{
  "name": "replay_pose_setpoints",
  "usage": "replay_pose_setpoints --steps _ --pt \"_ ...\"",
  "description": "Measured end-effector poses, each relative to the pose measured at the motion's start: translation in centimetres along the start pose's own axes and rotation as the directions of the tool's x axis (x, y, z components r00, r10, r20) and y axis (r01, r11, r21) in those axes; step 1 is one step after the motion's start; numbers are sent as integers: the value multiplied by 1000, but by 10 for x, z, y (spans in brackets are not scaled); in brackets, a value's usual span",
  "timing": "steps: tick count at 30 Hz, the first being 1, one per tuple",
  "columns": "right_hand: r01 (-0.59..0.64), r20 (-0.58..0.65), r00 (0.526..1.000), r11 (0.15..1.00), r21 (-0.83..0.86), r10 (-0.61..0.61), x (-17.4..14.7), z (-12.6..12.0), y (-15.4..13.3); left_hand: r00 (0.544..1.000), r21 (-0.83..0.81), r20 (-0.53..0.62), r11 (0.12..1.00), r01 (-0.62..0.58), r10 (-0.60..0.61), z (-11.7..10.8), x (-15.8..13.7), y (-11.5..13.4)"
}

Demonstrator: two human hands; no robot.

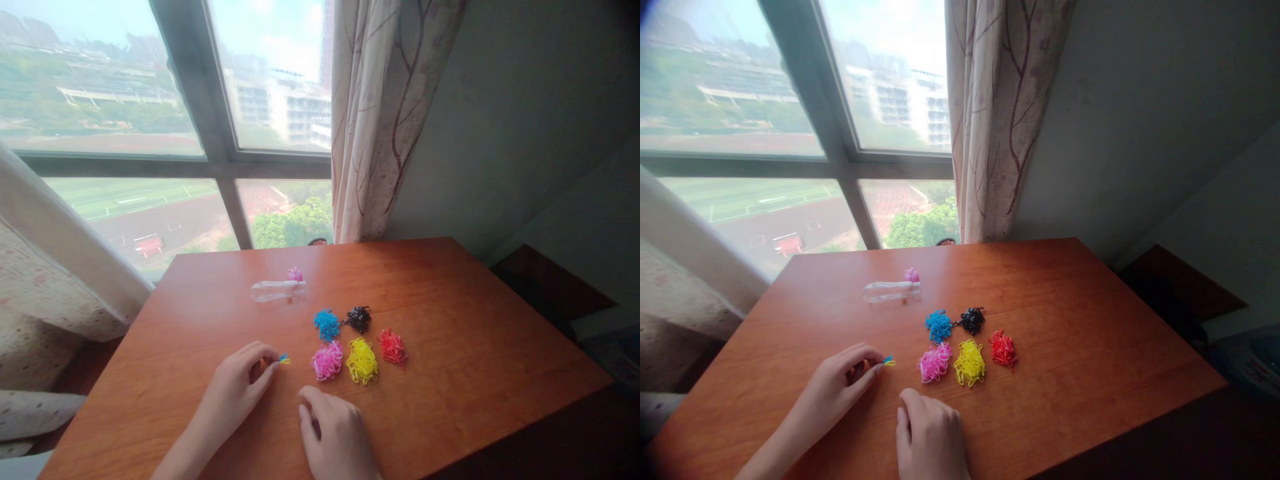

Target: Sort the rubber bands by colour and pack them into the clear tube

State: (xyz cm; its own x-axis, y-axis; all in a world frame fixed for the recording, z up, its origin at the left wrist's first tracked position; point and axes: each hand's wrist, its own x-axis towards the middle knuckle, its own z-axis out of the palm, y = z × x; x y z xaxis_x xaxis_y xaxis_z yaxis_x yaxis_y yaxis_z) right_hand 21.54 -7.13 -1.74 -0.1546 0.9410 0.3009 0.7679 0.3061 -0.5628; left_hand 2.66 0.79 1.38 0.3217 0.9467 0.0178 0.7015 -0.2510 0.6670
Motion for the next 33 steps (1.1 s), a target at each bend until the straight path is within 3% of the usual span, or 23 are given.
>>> replay_pose_setpoints --steps 8,18,23,27,33 --pt "-36 -103 994 998 -52 31 29 13 -25 1000 -131 17 991 -24 26 1 -11 2" --pt "-47 -148 988 998 -39 41 27 6 -18 999 -164 -28 986 -37 33 0 -13 2" --pt "-94 -228 970 995 -21 87 13 -20 5 998 -130 -40 991 -45 40 2 -12 1" --pt "-137 -311 947 979 -150 85 1 -48 40 998 -108 -28 993 -52 49 3 -11 2" --pt "-152 -290 954 957 -248 76 -8 -64 70 998 -85 -18 994 -68 67 4 -11 1"
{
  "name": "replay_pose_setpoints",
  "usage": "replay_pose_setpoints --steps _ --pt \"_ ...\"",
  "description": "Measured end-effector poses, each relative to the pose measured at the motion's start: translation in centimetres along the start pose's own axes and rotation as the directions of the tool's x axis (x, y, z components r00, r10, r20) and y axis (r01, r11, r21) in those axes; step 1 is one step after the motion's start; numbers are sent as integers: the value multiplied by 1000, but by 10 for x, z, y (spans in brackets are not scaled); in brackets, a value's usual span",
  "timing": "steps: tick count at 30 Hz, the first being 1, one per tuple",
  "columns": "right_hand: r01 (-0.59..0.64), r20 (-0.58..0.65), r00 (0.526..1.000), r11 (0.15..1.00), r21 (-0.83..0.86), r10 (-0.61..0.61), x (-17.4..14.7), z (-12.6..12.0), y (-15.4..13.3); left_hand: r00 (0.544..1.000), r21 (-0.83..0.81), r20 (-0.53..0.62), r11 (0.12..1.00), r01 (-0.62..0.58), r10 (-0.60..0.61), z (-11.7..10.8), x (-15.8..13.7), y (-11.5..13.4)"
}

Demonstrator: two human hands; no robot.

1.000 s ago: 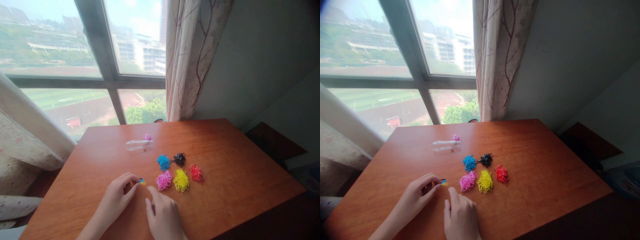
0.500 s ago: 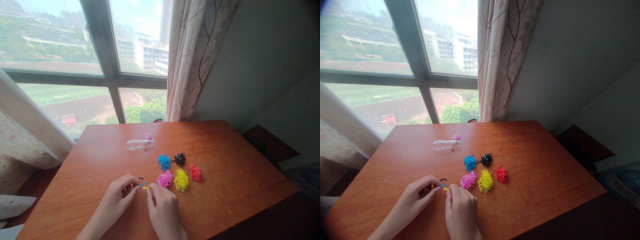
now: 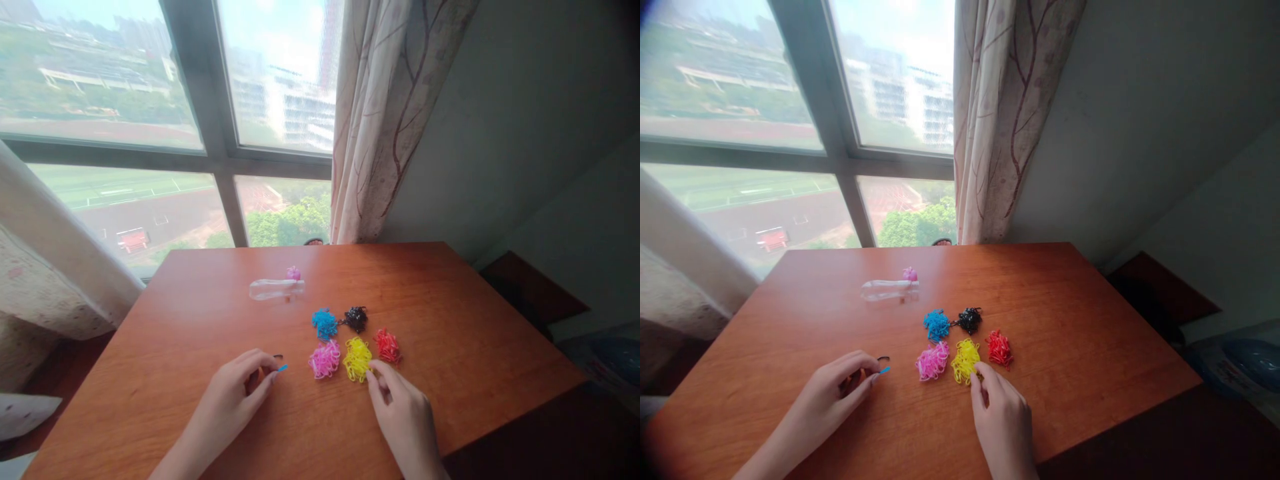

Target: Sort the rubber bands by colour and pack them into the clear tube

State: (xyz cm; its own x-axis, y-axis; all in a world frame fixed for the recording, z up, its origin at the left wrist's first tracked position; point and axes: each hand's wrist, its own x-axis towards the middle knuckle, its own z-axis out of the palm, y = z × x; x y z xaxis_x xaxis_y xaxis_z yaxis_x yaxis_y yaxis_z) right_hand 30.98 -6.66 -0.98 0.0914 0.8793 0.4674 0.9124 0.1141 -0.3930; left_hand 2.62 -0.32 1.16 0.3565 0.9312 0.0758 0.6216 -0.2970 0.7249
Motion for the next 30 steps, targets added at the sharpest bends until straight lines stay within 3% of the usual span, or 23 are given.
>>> replay_pose_setpoints --steps 11,16,21,26,30 --pt "4 -3 1000 1000 21 -4 -1 3 0 999 25 39 1000 0 -1 0 0 -2" --pt "32 7 999 982 184 -34 -4 9 -25 999 16 51 1000 2 -3 0 0 -2" --pt "39 128 988 951 306 -82 -9 24 -61 996 5 79 999 -34 34 2 -1 0" --pt "55 182 976 941 335 -122 -8 36 -80 990 -9 122 998 -68 68 6 -2 5" --pt "70 208 967 936 345 -149 -12 41 -83 997 -13 49 998 -65 66 6 2 6"
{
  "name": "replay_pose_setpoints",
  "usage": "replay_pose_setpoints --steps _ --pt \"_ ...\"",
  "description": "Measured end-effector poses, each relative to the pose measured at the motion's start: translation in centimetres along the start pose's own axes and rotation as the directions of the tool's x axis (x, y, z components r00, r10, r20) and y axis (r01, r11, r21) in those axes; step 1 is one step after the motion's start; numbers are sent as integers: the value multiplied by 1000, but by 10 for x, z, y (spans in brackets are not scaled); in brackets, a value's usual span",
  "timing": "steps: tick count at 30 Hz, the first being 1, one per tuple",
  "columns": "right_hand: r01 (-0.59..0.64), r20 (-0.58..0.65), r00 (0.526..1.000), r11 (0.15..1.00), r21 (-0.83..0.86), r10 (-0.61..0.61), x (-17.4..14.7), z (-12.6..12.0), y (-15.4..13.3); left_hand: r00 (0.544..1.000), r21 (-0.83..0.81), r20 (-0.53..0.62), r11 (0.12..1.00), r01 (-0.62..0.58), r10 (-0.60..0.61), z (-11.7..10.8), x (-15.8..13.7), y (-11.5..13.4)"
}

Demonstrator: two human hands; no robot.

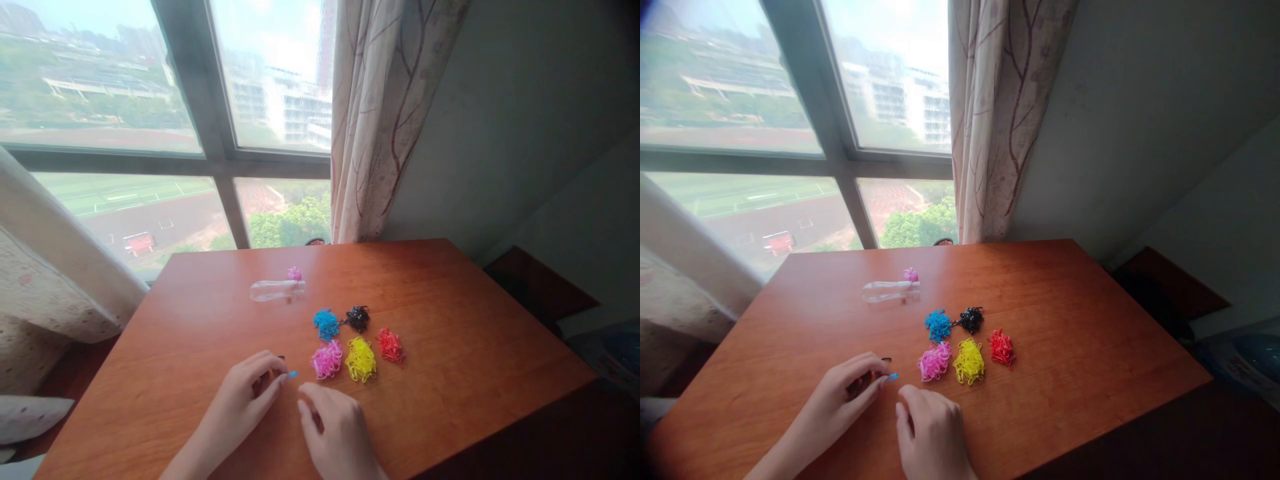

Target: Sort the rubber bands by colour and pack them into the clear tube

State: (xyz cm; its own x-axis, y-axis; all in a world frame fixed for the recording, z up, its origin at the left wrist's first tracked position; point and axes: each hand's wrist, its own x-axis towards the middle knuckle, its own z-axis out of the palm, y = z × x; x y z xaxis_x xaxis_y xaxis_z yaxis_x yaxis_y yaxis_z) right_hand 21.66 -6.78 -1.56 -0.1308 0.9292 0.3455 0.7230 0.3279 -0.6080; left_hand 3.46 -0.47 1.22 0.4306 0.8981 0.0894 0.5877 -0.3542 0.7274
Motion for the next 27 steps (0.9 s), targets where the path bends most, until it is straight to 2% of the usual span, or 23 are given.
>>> replay_pose_setpoints --steps 3,7,14,18,23,27 --pt "11 20 1000 1000 15 -11 -4 2 1 999 42 -37 999 -8 9 -2 12 4" --pt "32 52 998 999 28 -33 -4 2 2 999 121 -29 992 -28 31 -2 40 16" --pt "36 28 999 996 82 -39 -4 5 5 998 191 -48 981 -26 36 11 88 22" --pt "24 29 999 996 91 -27 -4 5 5 999 233 -25 972 -38 45 12 98 19" --pt "18 33 999 997 78 -21 -3 4 4 999 314 -3 948 -51 54 1 103 14" --pt "17 26 999 996 85 -19 -3 4 5 995 374 56 922 -101 86 -4 107 11"
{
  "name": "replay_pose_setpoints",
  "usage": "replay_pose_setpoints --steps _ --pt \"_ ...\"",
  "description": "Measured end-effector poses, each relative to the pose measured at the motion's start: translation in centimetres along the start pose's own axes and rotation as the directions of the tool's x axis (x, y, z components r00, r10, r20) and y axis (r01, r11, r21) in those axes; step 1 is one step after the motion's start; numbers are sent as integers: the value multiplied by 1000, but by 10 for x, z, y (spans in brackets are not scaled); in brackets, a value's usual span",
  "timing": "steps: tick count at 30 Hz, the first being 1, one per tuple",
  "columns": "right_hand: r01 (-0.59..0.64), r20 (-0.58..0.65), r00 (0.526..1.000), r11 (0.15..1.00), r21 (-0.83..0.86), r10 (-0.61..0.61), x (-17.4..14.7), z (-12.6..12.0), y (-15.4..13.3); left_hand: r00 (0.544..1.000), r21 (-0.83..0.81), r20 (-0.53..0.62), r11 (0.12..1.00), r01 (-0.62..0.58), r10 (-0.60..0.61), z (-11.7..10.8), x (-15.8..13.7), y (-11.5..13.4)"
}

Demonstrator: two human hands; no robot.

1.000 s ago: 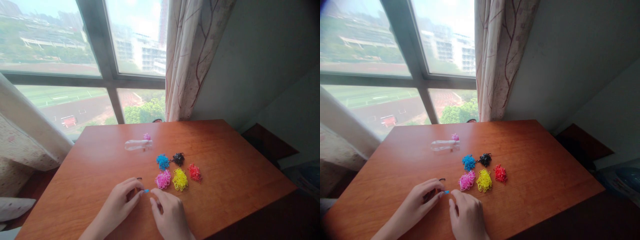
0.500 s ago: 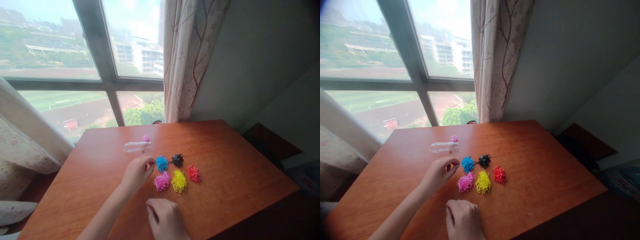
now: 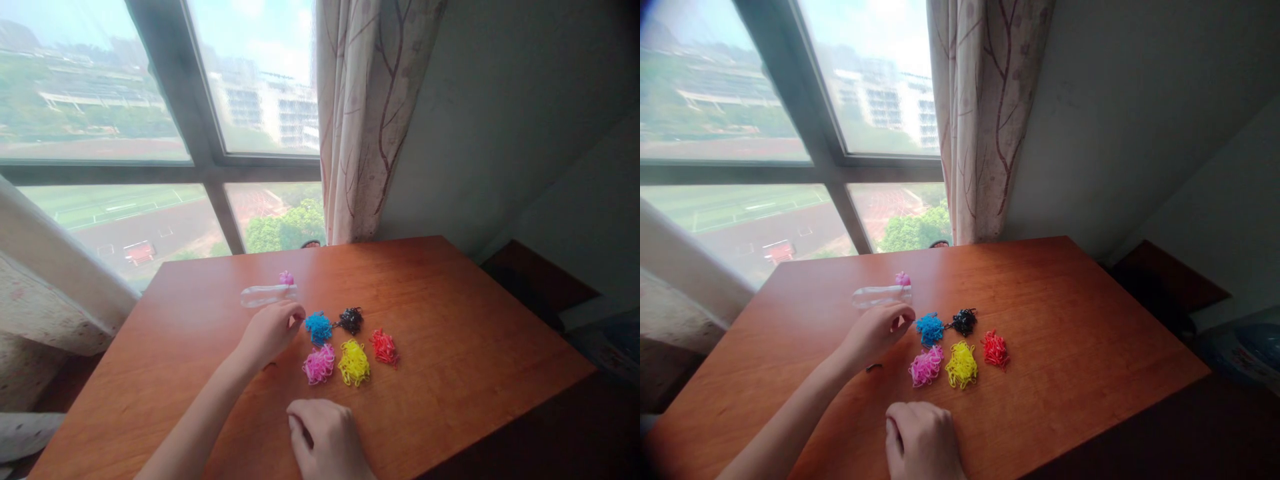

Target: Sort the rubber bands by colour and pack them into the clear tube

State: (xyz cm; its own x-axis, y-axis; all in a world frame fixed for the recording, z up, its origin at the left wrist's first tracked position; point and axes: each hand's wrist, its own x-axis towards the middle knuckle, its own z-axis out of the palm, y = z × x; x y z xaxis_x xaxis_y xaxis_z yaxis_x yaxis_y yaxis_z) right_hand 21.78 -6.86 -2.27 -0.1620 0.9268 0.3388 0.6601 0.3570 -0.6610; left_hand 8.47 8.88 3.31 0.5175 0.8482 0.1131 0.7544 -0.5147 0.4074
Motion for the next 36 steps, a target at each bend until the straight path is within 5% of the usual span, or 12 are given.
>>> replay_pose_setpoints --steps 9,16,28,36 --pt "10 -7 1000 1000 -9 -10 0 2 1 989 110 82 986 -129 120 5 11 4" --pt "-8 13 1000 1000 0 8 0 -1 -2 994 127 67 987 -98 90 3 6 5" --pt "10 16 1000 999 -37 -9 2 -3 -4 984 122 115 985 122 -136 -19 -65 -17" --pt "6 10 1000 999 -46 -6 2 -2 -4 974 54 115 980 191 -196 -2 -97 -20"
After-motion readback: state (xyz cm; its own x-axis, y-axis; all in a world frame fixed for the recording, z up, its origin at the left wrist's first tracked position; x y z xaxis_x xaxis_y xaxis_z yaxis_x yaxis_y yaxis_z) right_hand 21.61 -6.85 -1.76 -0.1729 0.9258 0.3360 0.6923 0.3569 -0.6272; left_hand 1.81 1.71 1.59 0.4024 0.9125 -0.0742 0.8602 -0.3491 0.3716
